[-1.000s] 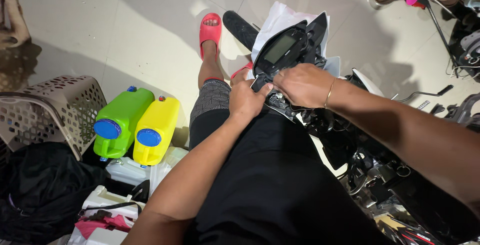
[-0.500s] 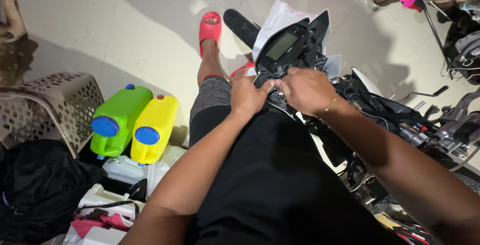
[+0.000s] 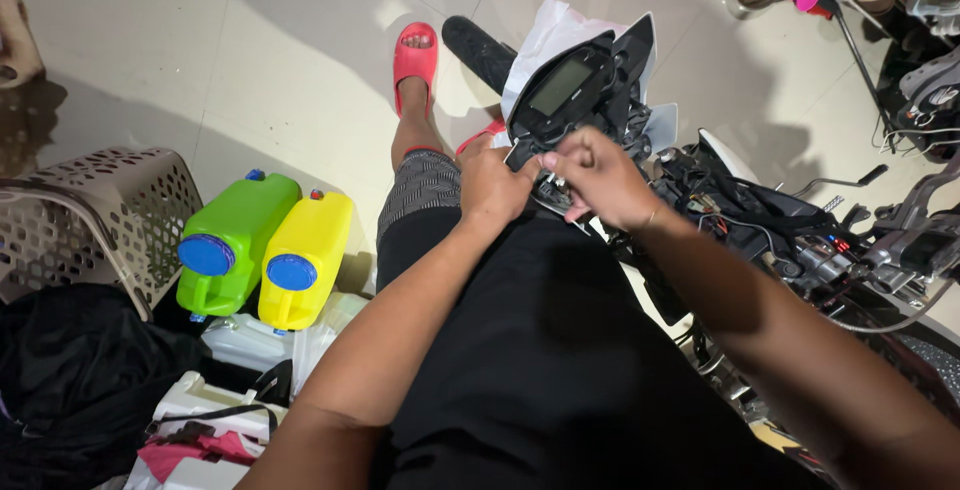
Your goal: The person uses a screwdriver to remove screws from a motorcycle instrument cluster, then uses an Allen key to tighten screws on the same component. The person works on the disassembled cluster while standing in a cluttered indoor space.
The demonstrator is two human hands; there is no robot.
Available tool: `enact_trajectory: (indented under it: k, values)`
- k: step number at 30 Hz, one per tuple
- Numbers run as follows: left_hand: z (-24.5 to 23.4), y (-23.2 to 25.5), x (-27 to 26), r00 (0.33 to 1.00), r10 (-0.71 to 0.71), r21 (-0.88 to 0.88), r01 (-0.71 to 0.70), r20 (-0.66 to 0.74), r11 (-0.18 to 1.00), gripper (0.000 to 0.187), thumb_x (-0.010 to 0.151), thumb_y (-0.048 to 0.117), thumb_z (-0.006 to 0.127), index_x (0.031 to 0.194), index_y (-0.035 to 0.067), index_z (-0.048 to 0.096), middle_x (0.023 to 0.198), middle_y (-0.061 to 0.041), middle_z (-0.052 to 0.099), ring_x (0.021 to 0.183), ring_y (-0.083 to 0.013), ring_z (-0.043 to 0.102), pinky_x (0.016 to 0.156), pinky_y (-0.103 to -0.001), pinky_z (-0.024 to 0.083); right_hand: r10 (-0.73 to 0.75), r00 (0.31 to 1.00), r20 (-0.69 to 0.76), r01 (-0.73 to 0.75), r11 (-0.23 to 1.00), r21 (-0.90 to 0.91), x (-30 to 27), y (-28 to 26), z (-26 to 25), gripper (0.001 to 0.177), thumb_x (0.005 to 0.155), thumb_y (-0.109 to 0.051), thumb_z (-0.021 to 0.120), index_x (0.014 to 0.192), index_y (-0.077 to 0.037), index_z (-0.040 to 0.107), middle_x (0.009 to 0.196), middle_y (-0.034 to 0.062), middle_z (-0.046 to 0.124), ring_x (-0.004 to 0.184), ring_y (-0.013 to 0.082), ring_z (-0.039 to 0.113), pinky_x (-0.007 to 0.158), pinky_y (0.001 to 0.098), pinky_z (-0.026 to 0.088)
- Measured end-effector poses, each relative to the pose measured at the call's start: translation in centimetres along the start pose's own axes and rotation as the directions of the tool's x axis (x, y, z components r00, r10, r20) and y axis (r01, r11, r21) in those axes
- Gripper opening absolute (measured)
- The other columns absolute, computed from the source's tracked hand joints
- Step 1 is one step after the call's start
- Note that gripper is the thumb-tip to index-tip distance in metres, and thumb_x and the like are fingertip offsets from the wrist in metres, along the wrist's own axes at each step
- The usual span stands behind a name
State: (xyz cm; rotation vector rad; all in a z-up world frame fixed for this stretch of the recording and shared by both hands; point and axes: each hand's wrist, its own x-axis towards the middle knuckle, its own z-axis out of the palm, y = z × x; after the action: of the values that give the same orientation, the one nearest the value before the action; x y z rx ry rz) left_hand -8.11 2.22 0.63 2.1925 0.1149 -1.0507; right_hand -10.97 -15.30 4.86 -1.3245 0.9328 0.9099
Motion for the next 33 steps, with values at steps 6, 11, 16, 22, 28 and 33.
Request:
enact_trajectory:
  k: [6,11,16,22,28,33]
  values:
    - [-0.4,0.5,0.0,0.999,0.016,-0.023,-0.017,-0.050,1.000,0.037,0.077,0.039,0.083,0.091,0.005,0.080,0.116,-0.025,0.067,0.114,-0.0425,0.058,0.095,-0.049,0.049,-0.676,0.635,0.374,0.660,0.224,-0.717,-3.0,-4.3,-0.4,0.040,0.084,-0.032,0.077,0.110,-0.002,0.071,0.092,0.0143,0.067,0.074,0.0346,0.069,0.062,0.0401,0.054]
    - [-0.5,0.7,-0.2,0.997,-0.065,-0.043,0.067,0.043,0.997,0.036,0.081,0.040,0.081,0.094,0.006,0.080,0.111,-0.022,0.069,0.106,-0.0379,0.066,0.092,-0.047,0.053,-0.651,0.687,0.322,0.543,0.165,-0.824,-1.9,-3.4,-0.3,0.025,0.097,-0.030,0.073,0.094,-0.005,0.069,0.086,0.0119,0.068,0.073,0.0350,0.068,0.066,0.0425,0.055]
    - [-0.7,0.6,0.0,0.999,-0.036,-0.017,0.036,-0.020,0.999,0.040,0.079,0.039,0.083,0.090,0.001,0.078,0.113,-0.023,0.068,0.105,-0.0403,0.065,0.087,-0.048,0.053,-0.056,0.996,-0.067,0.039,0.972,-0.233,0.2,-1.5,0.2,0.036,0.107,-0.026,0.061,0.085,0.002,0.068,0.069,0.0084,0.065,0.059,0.0221,0.066,0.057,0.0407,0.056]
    - [-0.9,0.9,-0.3,0.995,-0.093,-0.031,0.095,0.047,0.995,0.037,0.080,0.040,0.082,0.092,0.005,0.080,0.116,-0.021,0.068,0.107,-0.0388,0.066,0.091,-0.048,0.053,-0.110,0.994,-0.009,0.110,0.994,0.007,-0.9,-1.9,-1.1,0.009,0.094,-0.017,0.065,0.090,-0.010,0.070,0.081,0.0045,0.063,0.063,0.0177,0.068,0.059,0.0380,0.061]
    - [-0.9,0.8,-0.7,0.998,-0.054,-0.073,0.053,-0.017,0.996,0.035,0.078,0.037,0.084,0.094,0.006,0.079,0.111,-0.020,0.070,0.101,-0.0392,0.068,0.085,-0.049,0.054,-0.714,0.635,0.294,0.647,0.283,-0.708,-2.5,-2.9,-1.5,0.009,0.091,-0.015,0.076,0.092,-0.006,0.074,0.085,0.0105,0.066,0.068,0.0310,0.066,0.058,0.0392,0.052]
    - [-0.9,0.6,-0.4,1.000,0.005,-0.103,-0.006,-0.009,0.995,0.032,0.080,0.035,0.083,0.093,0.006,0.080,0.112,-0.020,0.070,0.098,-0.0381,0.070,0.083,-0.048,0.055,-0.689,0.667,0.283,0.596,0.266,-0.758,-1.7,-1.7,-0.4,0.013,0.096,-0.014,0.074,0.086,-0.005,0.073,0.077,0.0107,0.065,0.067,0.0309,0.065,0.059,0.0405,0.052]
